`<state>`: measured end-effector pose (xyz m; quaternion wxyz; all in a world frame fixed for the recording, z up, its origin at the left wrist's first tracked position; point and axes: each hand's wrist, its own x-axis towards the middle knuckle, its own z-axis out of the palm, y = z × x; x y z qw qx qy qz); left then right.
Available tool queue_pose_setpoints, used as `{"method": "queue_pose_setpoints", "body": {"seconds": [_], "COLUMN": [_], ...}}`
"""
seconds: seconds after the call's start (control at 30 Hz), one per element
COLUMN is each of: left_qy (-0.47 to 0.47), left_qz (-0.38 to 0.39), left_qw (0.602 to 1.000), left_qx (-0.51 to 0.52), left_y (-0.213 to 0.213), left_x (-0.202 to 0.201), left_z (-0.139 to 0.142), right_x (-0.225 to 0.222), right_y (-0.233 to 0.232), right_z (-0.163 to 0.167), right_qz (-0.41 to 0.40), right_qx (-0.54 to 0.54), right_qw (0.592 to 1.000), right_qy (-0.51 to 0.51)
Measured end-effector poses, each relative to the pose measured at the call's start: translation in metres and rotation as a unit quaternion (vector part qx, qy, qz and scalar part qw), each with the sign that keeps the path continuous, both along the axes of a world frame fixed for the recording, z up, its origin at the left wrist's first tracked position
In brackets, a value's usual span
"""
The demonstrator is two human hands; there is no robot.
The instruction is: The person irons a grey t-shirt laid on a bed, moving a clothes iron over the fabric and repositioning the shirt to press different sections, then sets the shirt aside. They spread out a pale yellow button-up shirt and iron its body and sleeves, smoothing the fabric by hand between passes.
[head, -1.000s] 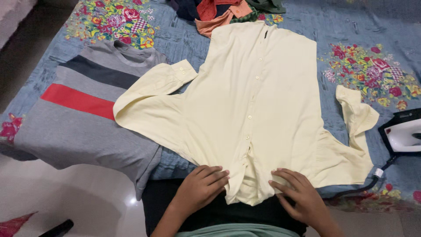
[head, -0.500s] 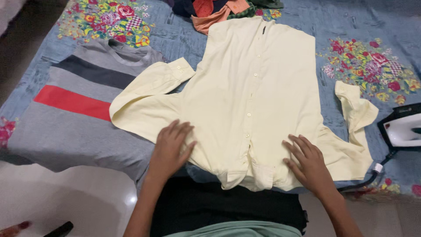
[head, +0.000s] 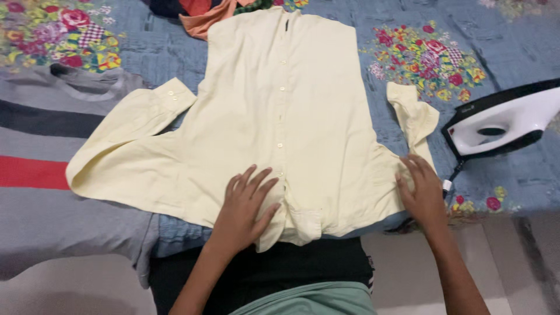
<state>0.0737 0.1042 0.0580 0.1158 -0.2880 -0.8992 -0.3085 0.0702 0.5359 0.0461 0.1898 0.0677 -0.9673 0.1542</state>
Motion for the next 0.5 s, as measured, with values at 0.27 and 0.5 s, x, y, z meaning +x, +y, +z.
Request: {"method": "queue_pose_setpoints", "body": {"seconds": [0.27,0.5], "left_qy": [-0.014,-0.025], "left_qz": [-0.129,-0.163], "left_qw": [0.991,0.98], "left_qx": [-0.042,-0.108], "left_y": [0.096,0.118], "left_x": [-0.008,0.006], "left_z": [-0.002,-0.019], "right_x": [-0.001,0.02], "right_y": [0.067,0.087], "right_z": [-0.025,-0.022], "right_qz": [-0.063,-0.158], "right_qx": [-0.089,-0.158], "right_qw": [0.994,0.974], "right_qy": [0.007,-0.044]}}
